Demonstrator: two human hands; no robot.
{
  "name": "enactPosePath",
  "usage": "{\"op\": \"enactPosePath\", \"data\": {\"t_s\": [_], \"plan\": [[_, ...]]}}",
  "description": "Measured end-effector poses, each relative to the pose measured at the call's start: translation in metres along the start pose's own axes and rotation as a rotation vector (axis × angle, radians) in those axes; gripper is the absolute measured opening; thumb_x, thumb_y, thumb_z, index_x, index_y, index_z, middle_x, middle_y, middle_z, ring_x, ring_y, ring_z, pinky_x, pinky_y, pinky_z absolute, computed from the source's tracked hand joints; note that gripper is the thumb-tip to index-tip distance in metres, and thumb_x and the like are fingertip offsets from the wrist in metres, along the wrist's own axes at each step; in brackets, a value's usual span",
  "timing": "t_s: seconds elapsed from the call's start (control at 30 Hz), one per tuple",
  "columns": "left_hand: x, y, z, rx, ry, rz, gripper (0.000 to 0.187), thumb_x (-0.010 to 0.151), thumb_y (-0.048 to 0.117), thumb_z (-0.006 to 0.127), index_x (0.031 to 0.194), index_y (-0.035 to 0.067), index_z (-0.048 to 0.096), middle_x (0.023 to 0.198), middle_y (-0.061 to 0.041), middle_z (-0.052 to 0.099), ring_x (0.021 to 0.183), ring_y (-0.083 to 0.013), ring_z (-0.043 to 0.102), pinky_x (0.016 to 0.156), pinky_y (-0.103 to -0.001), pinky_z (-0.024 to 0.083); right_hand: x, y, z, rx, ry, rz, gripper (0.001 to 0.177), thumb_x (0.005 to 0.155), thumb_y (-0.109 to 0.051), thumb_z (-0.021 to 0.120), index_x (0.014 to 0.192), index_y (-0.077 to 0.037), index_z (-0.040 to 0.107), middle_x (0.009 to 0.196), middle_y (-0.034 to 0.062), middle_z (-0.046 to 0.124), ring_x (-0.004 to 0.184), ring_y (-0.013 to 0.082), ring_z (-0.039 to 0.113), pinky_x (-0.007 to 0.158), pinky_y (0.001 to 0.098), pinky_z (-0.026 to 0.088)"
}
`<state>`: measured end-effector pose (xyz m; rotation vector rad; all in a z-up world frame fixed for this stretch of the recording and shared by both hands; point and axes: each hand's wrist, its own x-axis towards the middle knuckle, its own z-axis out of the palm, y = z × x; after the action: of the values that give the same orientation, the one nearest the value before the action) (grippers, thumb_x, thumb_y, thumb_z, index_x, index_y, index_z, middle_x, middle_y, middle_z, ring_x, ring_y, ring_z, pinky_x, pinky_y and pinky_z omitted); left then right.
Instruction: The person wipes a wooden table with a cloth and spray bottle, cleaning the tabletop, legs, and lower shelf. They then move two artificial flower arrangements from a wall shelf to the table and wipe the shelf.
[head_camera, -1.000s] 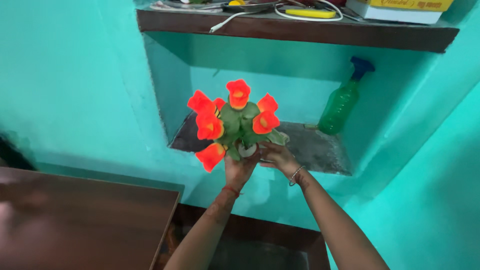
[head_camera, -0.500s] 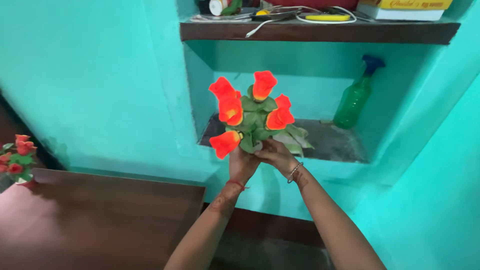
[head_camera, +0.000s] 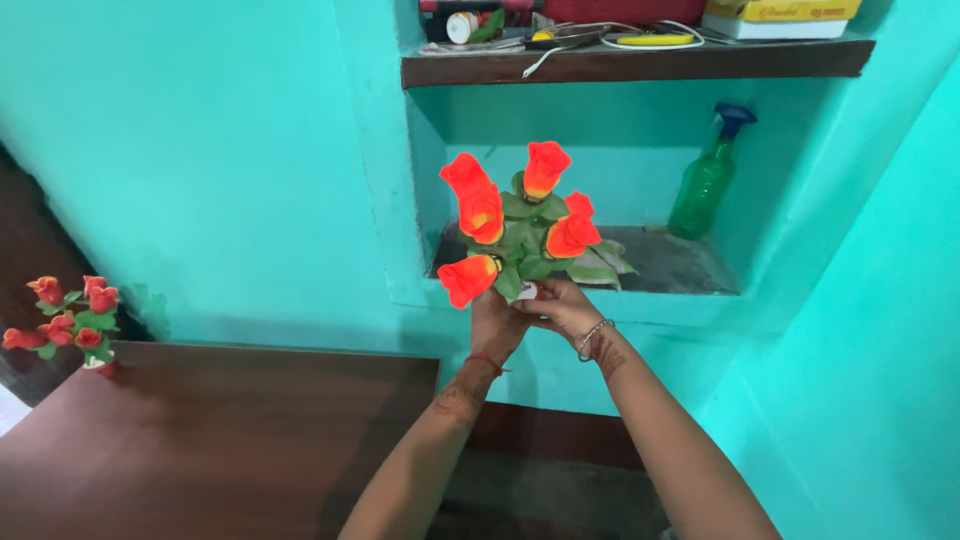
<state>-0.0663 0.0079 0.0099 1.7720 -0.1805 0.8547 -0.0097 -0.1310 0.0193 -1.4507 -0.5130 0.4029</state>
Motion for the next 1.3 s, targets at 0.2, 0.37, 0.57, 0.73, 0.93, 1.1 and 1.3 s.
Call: {"op": "enactPosePath", "data": {"t_s": [0.2,0.37,0.57,0.73,0.93,1.1,1.3], "plan": [[-0.02,0.015,-0.001,0.005,0.006,-0.002,0.046,0.073,0.013,0.085,0.115,0.008,0.066,0.104,-0.01,0.076,0.096,-0.0254,0.076,0.08,-0.037,0.06,-0.028,-0.005,0.004,-0.007,0.008,0.0,0.046,0.086,-0.014,0.075,0.132,-0.009,0.066,0.114,0.0033,0.074,0.111,0.0166,0.069,0.099,0.0393,0.055],[-0.035,0.029,0.003,0.081,0.056,0.046,0.048,0.07,0.012,0.087,0.113,0.007,0.066,0.104,-0.011,0.076,0.097,-0.0285,0.074,0.08,-0.039,0.059,-0.049,-0.014,0.006,-0.047,-0.003,0.018,0.048,0.085,-0.015,0.075,0.132,-0.011,0.067,0.115,0.0002,0.073,0.11,0.0137,0.066,0.096,0.0377,0.053],[-0.055,0.051,-0.006,0.082,0.043,-0.015,0.043,0.071,0.014,0.087,0.111,0.009,0.071,0.103,-0.01,0.078,0.096,-0.0273,0.076,0.079,-0.039,0.061,-0.063,-0.019,0.013,-0.057,-0.014,0.08,0.048,0.082,-0.017,0.077,0.129,-0.011,0.068,0.114,-0.0009,0.073,0.11,0.0142,0.066,0.094,0.0383,0.052],[-0.073,0.057,-0.026,0.121,0.043,-0.038,0.049,0.07,0.011,0.087,0.115,0.008,0.067,0.108,-0.011,0.074,0.099,-0.0291,0.073,0.081,-0.041,0.059,-0.07,-0.014,0.035,-0.103,0.031,0.114,0.041,0.082,-0.015,0.075,0.121,-0.009,0.07,0.106,0.0011,0.074,0.101,0.0153,0.069,0.087,0.0373,0.056],[-0.082,0.05,-0.06,0.221,-0.017,0.085,0.052,0.067,0.011,0.087,0.116,0.01,0.068,0.109,-0.009,0.074,0.101,-0.0294,0.073,0.085,-0.039,0.059,-0.076,-0.009,0.07,-0.119,0.041,0.089,0.036,0.081,-0.011,0.077,0.116,-0.005,0.071,0.1,0.0023,0.074,0.093,0.0138,0.068,0.078,0.0339,0.054],[-0.093,0.056,-0.108,0.002,-0.053,0.065,0.054,0.067,0.006,0.084,0.118,0.009,0.065,0.112,-0.009,0.072,0.106,-0.0259,0.072,0.09,-0.037,0.058,-0.076,-0.011,0.115,-0.074,0.011,0.038,0.037,0.079,-0.006,0.076,0.116,-0.003,0.072,0.1,0.0039,0.074,0.09,0.0151,0.068,0.076,0.0341,0.056],[-0.105,0.043,-0.179,0.064,-0.105,0.233,0.058,0.07,0.006,0.084,0.125,0.008,0.064,0.122,-0.011,0.069,0.114,-0.0255,0.065,0.096,-0.04,0.053,-0.08,-0.003,0.191,-0.033,0.059,0.018,0.044,0.077,-0.002,0.075,0.121,-0.001,0.068,0.106,0.0064,0.073,0.094,0.0176,0.072,0.082,0.0343,0.062]]}}
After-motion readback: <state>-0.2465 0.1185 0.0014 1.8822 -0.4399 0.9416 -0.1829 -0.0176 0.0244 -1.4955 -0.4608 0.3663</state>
